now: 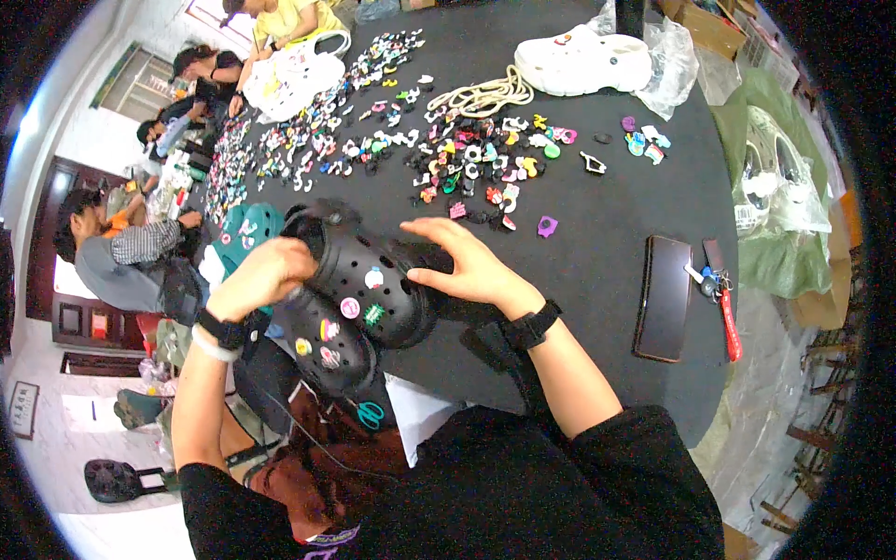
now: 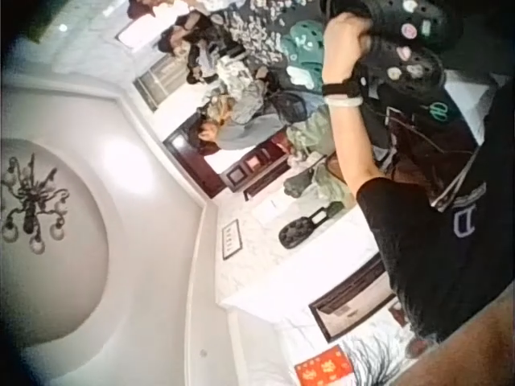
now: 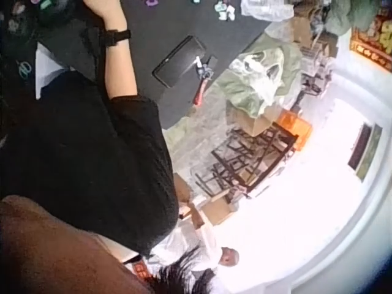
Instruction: The recorder is decorating rubber clogs (crocs) with various colorful charms, using scissors to trim or adjust components as needed.
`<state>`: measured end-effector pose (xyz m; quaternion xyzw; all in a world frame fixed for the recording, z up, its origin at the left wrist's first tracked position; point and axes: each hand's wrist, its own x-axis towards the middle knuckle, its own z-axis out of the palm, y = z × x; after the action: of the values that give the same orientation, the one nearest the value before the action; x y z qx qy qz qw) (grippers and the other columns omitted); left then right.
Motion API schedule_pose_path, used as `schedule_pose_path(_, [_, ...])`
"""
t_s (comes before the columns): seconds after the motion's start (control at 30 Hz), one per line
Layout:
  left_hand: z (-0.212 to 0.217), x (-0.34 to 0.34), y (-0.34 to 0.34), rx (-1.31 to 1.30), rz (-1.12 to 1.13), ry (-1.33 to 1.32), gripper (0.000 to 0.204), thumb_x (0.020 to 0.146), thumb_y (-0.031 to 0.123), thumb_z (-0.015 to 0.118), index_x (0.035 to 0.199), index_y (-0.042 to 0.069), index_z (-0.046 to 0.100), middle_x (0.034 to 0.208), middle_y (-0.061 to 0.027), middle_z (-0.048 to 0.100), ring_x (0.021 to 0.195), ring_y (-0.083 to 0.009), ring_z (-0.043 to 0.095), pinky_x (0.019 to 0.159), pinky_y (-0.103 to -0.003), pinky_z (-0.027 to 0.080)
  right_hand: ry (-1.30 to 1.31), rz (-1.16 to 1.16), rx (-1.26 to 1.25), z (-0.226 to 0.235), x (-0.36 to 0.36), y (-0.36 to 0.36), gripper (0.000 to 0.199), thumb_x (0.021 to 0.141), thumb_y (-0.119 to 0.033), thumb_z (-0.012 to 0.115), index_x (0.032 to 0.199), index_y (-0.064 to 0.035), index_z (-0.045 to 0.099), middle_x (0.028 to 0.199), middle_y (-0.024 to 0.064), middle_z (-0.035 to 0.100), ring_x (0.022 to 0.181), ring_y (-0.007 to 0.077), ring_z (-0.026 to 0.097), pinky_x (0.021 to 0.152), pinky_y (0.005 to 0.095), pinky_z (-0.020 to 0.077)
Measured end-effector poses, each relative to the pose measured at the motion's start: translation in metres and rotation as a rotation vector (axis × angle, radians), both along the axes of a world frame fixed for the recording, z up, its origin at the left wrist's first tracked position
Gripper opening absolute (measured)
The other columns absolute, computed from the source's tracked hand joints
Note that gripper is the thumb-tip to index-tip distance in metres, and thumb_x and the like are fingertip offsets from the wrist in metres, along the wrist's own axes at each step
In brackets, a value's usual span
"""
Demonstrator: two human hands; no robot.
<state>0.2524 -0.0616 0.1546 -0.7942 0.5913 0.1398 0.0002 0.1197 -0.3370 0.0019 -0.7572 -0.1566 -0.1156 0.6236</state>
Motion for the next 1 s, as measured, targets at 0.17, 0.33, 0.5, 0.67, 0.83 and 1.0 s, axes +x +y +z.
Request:
schedule_pose_path(0.17, [-0.024,-0.005,0.015,-0.245,0.149,-0.287,0.04,0.073,0.001,0.066,0.113,0.005,0.064,0.115,-0.0126,0.065,0.106,-0.0333,0.061,0.092,-0.042,0.049,0.0,0.092,-0.182,-0.008,-0.001,0.019,0.06,0.081,-0.03,0.074,0.132,-0.0068,0.053,0.131,0.0181,0.051,0.126,0.0334,0.048,0.108,0.0402,0.0372])
schedule_pose_path(0.33, [-0.023,-0.078,0.006,-0.55,0.389,-0.334,0.028,0.08,0.004,0.068,0.107,0.004,0.068,0.108,-0.0115,0.068,0.101,-0.0309,0.064,0.089,-0.04,0.048,0.1,0.082,-0.151,-0.001,-0.003,0.011,0.057,0.083,-0.027,0.074,0.132,-0.0089,0.053,0.132,0.0127,0.05,0.123,0.0273,0.05,0.102,0.0379,0.0418])
schedule_pose_path(0.5, [-0.072,-0.135,-0.008,-0.396,0.623,-0.37,0.039,0.086,0.016,0.065,0.123,0.006,0.062,0.124,-0.0091,0.063,0.12,-0.0278,0.053,0.107,-0.047,0.031,0.124,0.073,-0.181,-0.001,-0.001,0.014,0.056,0.084,-0.026,0.074,0.134,-0.0119,0.053,0.135,0.0086,0.049,0.121,0.0226,0.051,0.097,0.0364,0.0438])
schedule_pose_path(0.67, [-0.096,-0.144,-0.009,-0.396,0.702,-0.434,0.039,0.088,0.021,0.062,0.124,0.005,0.06,0.126,-0.0073,0.06,0.12,-0.0235,0.053,0.107,-0.049,0.03,0.191,0.067,-0.152,-0.003,-0.002,0.017,0.056,0.082,-0.029,0.075,0.131,-0.0093,0.054,0.13,0.0106,0.053,0.116,0.0247,0.053,0.097,0.0368,0.0449])
schedule_pose_path(0.83, [-0.097,-0.147,-0.018,-0.365,0.701,-0.447,0.042,0.087,0.025,0.065,0.122,0.002,0.06,0.124,-0.0113,0.06,0.119,-0.0253,0.053,0.106,-0.05,0.032,0.2,0.072,-0.164,-0.002,-0.002,0.016,0.056,0.083,-0.027,0.075,0.131,-0.0098,0.054,0.127,0.0095,0.053,0.114,0.0228,0.053,0.096,0.0366,0.0452])
schedule_pose_path(1.0, [-0.099,-0.139,-0.021,-0.636,0.86,-0.217,0.042,0.087,0.021,0.065,0.123,0.001,0.059,0.118,-0.0147,0.061,0.108,-0.031,0.058,0.101,-0.043,0.039,0.217,0.078,-0.155,-0.001,0.0,0.018,0.056,0.083,-0.027,0.075,0.132,-0.01,0.053,0.128,0.0088,0.053,0.114,0.0219,0.054,0.096,0.0356,0.045])
